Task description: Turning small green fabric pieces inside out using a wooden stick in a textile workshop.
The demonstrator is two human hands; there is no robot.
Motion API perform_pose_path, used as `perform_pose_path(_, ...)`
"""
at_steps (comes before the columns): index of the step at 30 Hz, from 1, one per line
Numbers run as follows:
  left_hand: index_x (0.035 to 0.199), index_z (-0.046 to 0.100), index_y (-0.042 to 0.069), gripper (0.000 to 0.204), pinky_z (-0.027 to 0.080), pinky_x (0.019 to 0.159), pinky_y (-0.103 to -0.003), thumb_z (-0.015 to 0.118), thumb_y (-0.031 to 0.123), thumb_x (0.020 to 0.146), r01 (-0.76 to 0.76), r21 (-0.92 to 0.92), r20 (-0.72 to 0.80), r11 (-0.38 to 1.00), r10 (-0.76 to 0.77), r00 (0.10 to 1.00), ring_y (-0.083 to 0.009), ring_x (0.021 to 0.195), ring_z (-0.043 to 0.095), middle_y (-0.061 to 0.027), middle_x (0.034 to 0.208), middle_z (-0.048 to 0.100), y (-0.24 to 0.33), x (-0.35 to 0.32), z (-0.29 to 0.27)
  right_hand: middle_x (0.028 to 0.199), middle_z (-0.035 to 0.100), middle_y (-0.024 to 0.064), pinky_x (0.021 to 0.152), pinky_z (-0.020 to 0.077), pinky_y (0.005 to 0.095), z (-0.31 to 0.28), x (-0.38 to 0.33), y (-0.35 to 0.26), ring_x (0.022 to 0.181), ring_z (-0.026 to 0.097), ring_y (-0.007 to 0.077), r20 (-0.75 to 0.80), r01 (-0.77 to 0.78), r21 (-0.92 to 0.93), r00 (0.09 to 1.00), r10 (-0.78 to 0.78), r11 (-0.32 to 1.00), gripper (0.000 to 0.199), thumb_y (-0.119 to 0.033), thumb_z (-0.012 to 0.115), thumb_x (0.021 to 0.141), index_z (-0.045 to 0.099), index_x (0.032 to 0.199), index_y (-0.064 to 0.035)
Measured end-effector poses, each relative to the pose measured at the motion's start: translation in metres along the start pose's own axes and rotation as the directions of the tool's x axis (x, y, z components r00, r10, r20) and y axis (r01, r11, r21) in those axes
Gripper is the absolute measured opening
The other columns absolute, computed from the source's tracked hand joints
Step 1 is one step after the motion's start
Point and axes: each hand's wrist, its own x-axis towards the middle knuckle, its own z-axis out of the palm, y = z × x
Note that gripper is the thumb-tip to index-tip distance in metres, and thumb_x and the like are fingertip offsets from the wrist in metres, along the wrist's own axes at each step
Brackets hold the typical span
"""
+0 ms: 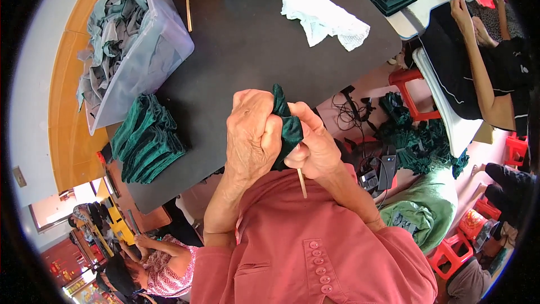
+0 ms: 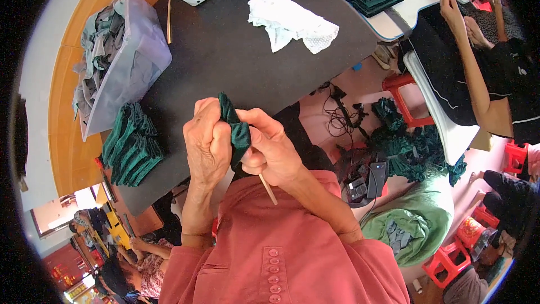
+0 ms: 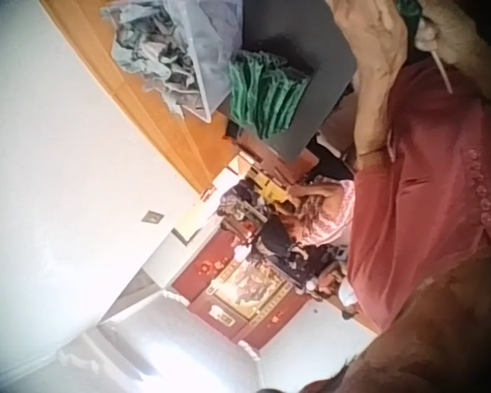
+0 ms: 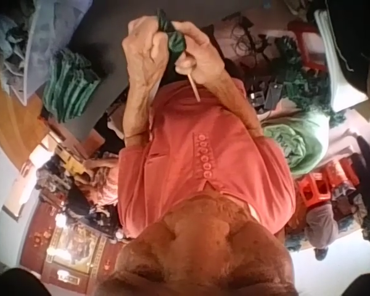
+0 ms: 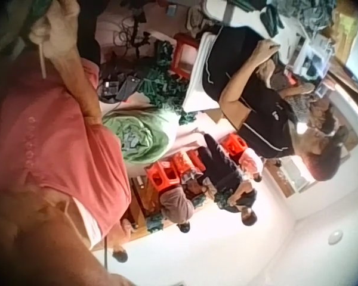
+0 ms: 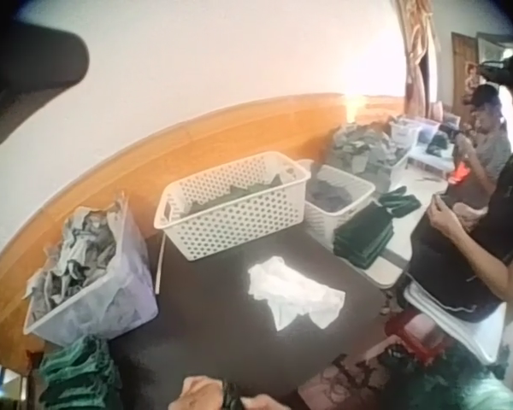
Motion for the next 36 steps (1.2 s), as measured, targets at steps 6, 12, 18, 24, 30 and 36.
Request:
perform_pose_path(6,0.076,0.050,-0.003,0.008,0.042,0.077,-0.039,0.047,-0.002,0.069,-0.003,-0.057,-0.015,0.998,0.002,1.000,-0.0330,0.068,0.053,-0.0160,0.070,0.051,-0.001,-0.001,-0.001,0.073,0.048,-0.0053,0.039,0.0227,0.0165,-0.002,0.000,-0.009,0.047,0.029,0.0012,-0.007,0.007,-0.038,1.000,-0.007,0.999,0.033,-0.021,0.050,0.095,0.047,0.127,-0.0122)
perform_pose_path(12,0.083,0.053,-0.004,0.011,0.043,0.077,-0.037,0.054,0.005,0.076,0.068,-0.167,-0.065,0.984,-0.080,0.995,-0.0300,0.080,0.056,-0.0142,0.078,0.055,0.001,0.005,-0.014,0.079,0.053,-0.0022,0.042,0.0243,0.0159,0.002,0.001,-0.008,0.049,0.030,0.0013,-0.068,0.021,-0.043,0.997,-0.024,0.999,0.033,-0.020,0.052,0.094,0.050,0.125,-0.0096)
perform_pose_path(18,0.082,0.056,0.000,0.013,0.043,0.076,-0.037,0.062,0.003,0.071,-0.061,0.087,-0.172,0.994,0.075,0.982,-0.0298,0.083,0.056,-0.0094,0.074,0.055,0.003,0.001,-0.014,0.089,0.059,0.0037,0.047,0.0319,0.0191,0.004,0.004,-0.002,0.056,0.040,0.0053,-0.049,0.300,-0.635,0.904,-0.424,0.712,0.027,-0.010,0.056,0.091,0.056,0.118,-0.0060)
perform_pose_path(24,0.083,0.056,0.000,0.010,0.041,0.076,-0.036,0.062,0.004,0.076,0.136,-0.068,-0.094,0.988,-0.143,0.985,-0.0276,0.079,0.055,-0.0096,0.071,0.055,0.007,-0.002,0.001,0.089,0.061,0.0118,0.055,0.0445,0.0227,0.017,0.008,0.000,0.065,0.056,0.0130,0.363,0.322,-0.928,0.678,-0.639,-0.186,0.032,0.010,0.057,0.081,0.062,0.110,-0.0028)
perform_pose_path(30,0.081,0.054,-0.003,0.006,0.043,0.072,-0.034,0.058,0.001,0.078,0.202,-0.191,-0.043,0.960,-0.214,0.976,-0.0267,0.076,0.055,-0.0116,0.072,0.055,0.005,-0.002,0.003,0.090,0.062,0.0124,0.056,0.0460,0.0235,0.015,0.006,-0.002,0.066,0.057,0.0151,0.413,0.277,-0.910,0.653,-0.635,-0.308,0.036,0.011,0.058,0.079,0.063,0.112,-0.0035)
perform_pose_path(36,0.072,0.050,-0.003,0.005,0.043,0.072,-0.032,0.054,-0.006,0.072,0.152,-0.268,-0.040,0.951,-0.169,0.985,-0.0242,0.068,0.053,-0.0079,0.063,0.045,-0.007,0.000,0.004,0.088,0.061,0.0094,0.057,0.0434,0.0206,0.014,0.004,-0.003,0.066,0.054,0.0116,0.302,0.294,-0.948,0.707,-0.640,-0.123,0.034,0.008,0.058,0.081,0.061,0.114,-0.0021)
